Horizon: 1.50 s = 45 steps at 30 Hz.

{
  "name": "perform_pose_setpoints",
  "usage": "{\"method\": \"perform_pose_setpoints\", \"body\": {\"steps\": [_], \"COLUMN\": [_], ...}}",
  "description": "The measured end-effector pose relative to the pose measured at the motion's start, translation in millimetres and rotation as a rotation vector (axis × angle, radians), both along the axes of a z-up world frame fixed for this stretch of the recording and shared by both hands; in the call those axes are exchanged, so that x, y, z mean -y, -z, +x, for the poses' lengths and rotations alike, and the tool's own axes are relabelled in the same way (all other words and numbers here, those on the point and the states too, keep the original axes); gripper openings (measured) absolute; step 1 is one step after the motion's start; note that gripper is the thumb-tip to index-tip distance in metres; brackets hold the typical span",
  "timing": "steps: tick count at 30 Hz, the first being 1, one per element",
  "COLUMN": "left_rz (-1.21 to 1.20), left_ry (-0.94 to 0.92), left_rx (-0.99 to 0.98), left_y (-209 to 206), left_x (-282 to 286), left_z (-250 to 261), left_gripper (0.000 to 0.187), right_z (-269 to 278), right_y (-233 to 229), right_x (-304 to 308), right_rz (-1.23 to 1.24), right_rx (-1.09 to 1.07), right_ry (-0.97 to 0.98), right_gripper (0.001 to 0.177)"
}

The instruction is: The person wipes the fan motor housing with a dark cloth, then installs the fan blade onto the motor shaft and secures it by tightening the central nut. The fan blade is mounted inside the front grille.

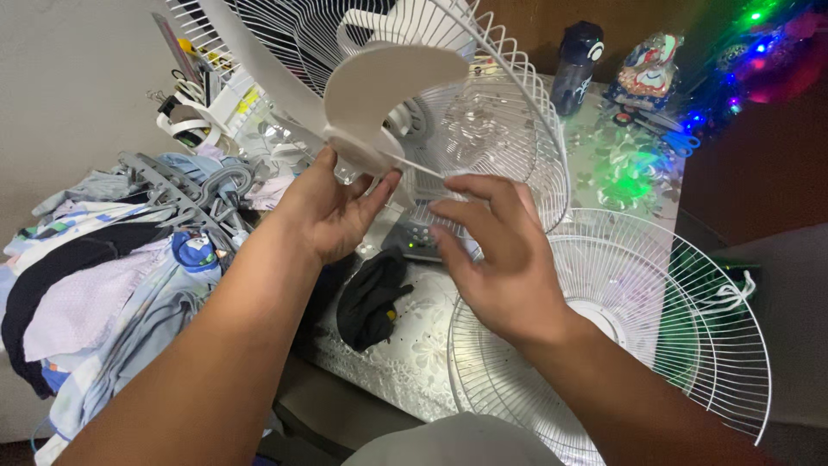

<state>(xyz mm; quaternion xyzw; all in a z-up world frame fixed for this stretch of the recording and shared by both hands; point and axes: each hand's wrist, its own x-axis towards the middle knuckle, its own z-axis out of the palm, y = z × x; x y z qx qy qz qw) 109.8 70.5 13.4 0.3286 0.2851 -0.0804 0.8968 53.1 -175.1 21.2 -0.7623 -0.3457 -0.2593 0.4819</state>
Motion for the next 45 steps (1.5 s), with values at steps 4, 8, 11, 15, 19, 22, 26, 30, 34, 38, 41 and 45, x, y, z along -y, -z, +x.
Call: {"method": "perform_pose_setpoints", "body": {"steps": [4,8,11,15,19,22,26,30,34,38,41,45], "left_rz": [-0.207,-0.262,-0.055,0.223,0.553,0.681,0.747,0.769,0.804,0.905,0.964,1.160], "left_ry": [0.050,0.023,0.070,-0.036,-0.033,-0.092,-0.150,-0.132,-0.103,-0.084,-0.113,-0.113], "left_rx": [-0.003,-0.020,0.037,-0.034,0.114,0.177,0.225,0.183,0.263,0.352,0.343,0.311], "left_y": [11,19,9,-5,-6,-4,-4,-6,-2,0,-2,-6], "left_x": [-8,-10,-5,10,21,29,30,25,18,15,19,23], "left_z": [11,14,7,-14,-35,-38,-36,-37,-41,-43,-44,-43], "left_gripper": [0.065,0.069,0.054,0.060,0.046,0.036,0.028,0.022,0.020,0.022,0.022,0.023], "right_z": [5,10,10,12,12,11,-1,-5,18,40,46,46], "right_y": [-1,-1,0,-1,-5,-10,-9,7,23,34,38,40], "right_x": [-2,-1,3,4,2,-1,-7,-32,-61,-76,-81,-78], "right_rz": [0.028,0.018,0.009,-0.039,-0.072,-0.069,0.032,0.239,0.366,0.701,0.707,0.671], "right_rx": [-0.039,-0.049,-0.062,0.001,0.048,0.130,0.144,-0.534,-1.195,-1.470,-1.524,-1.540], "right_ry": [0.040,0.048,0.036,0.044,0.051,0.098,-0.015,-0.318,-0.363,-0.568,-0.632,-0.647], "right_gripper": [0.025,0.026,0.029,0.038,0.041,0.039,0.032,0.024,0.043,0.063,0.069,0.071]}}
